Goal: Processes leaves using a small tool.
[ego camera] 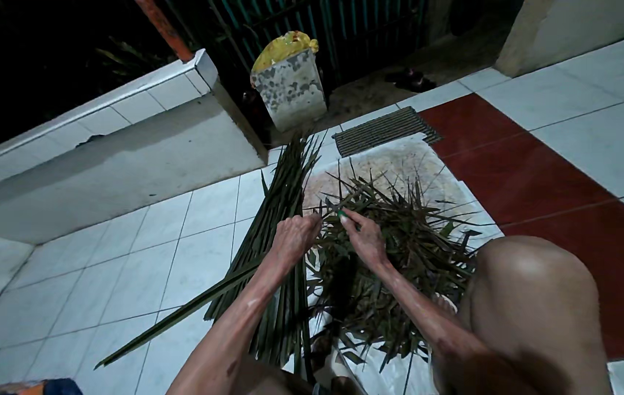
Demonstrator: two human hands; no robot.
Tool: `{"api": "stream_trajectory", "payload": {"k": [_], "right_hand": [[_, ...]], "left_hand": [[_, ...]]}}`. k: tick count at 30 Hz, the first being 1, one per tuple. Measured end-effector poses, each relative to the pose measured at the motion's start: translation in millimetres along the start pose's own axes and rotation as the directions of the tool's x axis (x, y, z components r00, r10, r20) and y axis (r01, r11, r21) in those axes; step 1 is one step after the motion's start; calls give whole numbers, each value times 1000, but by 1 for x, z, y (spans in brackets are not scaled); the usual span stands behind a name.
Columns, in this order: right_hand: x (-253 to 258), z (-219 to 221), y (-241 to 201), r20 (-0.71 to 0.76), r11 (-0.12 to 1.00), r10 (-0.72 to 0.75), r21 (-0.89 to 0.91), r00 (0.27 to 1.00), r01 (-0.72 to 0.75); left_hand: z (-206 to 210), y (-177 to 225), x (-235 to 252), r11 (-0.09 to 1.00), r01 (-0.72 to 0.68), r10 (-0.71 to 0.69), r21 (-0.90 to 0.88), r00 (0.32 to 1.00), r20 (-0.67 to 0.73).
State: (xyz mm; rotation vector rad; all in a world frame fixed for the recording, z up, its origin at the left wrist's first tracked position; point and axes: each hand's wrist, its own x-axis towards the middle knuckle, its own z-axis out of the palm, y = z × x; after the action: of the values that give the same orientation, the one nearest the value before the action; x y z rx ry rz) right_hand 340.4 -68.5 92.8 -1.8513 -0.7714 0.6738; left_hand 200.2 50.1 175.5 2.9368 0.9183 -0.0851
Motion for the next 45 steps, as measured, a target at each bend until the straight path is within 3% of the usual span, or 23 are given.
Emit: {"api": "stream_trajectory", "payload": {"k": [12, 18, 25, 29, 34, 39, 45], "right_hand": [[-5, 3, -7, -44, 998, 3, -70, 999, -6], [8, -3, 6, -68, 1000, 22, 4, 997, -22], [45, -17, 41, -99, 985, 58, 169, 993, -40], [64, -33, 78, -187, 979, 167, 147, 968, -141], [50, -40, 93, -262, 960, 239, 209, 935, -187], [16, -15, 49, -90, 956, 38, 295, 995, -10], [-8, 7, 4, 89, 970, -143, 211, 986, 122]], "left_hand": [[-11, 12, -12, 997, 48, -50, 66, 998, 31], [-16, 14, -20, 996, 48, -52, 70, 997, 55], [-20, 7, -31, 998, 53, -55, 24, 993, 104], [-21, -5, -41, 997, 73, -75, 29, 992, 102], [-21, -16, -47, 992, 120, -122, 33, 990, 64], [-13, -15, -39, 989, 109, -103, 104, 993, -63], [-12, -8, -35, 987, 93, -75, 134, 989, -131]]}}
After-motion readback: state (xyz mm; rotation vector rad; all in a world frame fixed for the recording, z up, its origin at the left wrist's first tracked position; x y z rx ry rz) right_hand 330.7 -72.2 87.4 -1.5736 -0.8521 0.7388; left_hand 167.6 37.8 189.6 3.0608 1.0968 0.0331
